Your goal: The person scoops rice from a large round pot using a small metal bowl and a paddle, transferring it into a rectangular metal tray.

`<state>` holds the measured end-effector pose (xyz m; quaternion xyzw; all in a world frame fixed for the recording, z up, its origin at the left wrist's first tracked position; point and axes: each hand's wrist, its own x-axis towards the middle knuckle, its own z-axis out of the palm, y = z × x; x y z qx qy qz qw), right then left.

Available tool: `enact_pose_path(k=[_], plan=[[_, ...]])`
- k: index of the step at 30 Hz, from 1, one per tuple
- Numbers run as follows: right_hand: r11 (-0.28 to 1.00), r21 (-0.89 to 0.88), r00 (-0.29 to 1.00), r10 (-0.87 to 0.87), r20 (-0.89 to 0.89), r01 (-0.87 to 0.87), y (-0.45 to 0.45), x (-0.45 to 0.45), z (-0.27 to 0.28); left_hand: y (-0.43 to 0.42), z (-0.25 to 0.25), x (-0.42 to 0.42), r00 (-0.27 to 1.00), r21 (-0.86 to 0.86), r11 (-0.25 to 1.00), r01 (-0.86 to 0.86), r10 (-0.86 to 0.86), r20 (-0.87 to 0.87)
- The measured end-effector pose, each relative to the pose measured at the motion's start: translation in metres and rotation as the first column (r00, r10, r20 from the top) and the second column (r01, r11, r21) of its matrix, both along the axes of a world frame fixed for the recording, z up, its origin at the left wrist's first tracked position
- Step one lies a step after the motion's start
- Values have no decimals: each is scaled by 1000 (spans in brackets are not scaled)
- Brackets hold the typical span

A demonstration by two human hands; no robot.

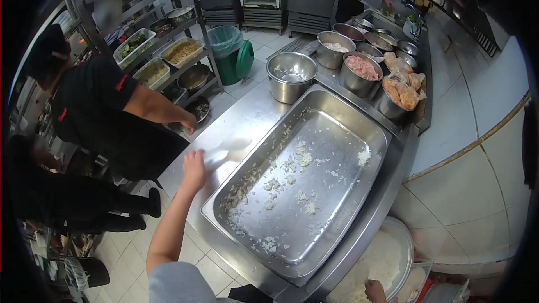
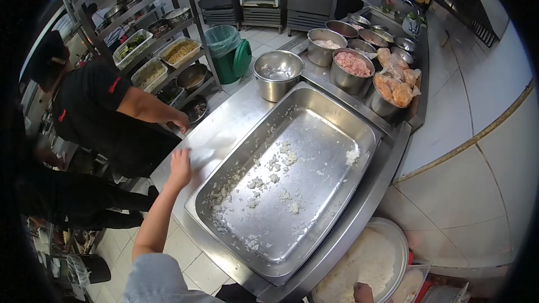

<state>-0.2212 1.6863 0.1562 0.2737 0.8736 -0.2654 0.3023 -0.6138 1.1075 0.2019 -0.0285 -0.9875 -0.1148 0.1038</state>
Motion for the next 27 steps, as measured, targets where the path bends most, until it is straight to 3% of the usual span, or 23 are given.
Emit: enact_pose_path(k=[1, 2, 4, 5, 7, 8, 9, 10, 12, 14, 16, 17, 20, 23, 27], plan=[[999, 14, 999, 37, 0, -37, 0, -1, -4, 1, -4, 8, 992, 42, 998, -41, 35, 120], [997, 27, 997, 71, -1, -71, -2, -2, -6, 2, -5, 4, 986, -25, 1000, 2, 3, 166], [990, 37, 988, -137, 77, 135, -21, -18, 14, 14, 8, -3, 962, -155, 983, 98, -54, 266], [971, 46, 964, -238, 118, 235, -28, -23, 20, 24, 22, -29, 951, -67, 991, 118, -94, 293], [980, 54, 972, -196, 126, 191, -26, -21, 15, 56, 37, -94, 950, 215, 926, 312, -296, -101], [983, 60, 975, -180, 129, 173, -26, -20, 13, 82, 51, -126, 902, 287, 877, 386, -294, -316], [979, 49, 973, -202, 111, 197, -29, -18, 12, 109, 58, -164, 889, 459, 798, 390, -197, -413], [974, 39, 970, -226, 94, 223, -31, -15, 11, 136, 70, -193, 885, 511, 796, 325, -65, -461], [959, 11, 957, -282, 63, 282, -32, -7, 6, 166, 75, -244, 936, 457, 875, 160, 13, -353], [939, -27, 939, -341, 36, 342, -30, 11, -7, 185, 83, -265, 978, 406, 901, -152, 197, -71], [979, 7, 978, -206, -40, 206, -30, 28, -13, 194, 80, -273, 949, 423, 857, -295, 314, 25], [990, 29, 989, -133, -71, 135, -30, 37, -15, 196, 78, -275, 947, 437, 845, -309, 314, 63], [981, 55, 980, -185, -68, 188, -25, 65, -34, 194, 56, -305, 934, 449, 829, -332, 354, 38], [980, 11, 979, -201, 33, 200, -24, 63, -35, 186, 74, -307, 908, 487, 773, -406, 280, 312], [979, 22, 978, -205, 37, 204, -28, 52, -34, 180, 55, -328, 878, 488, 732, -476, 360, 316]])
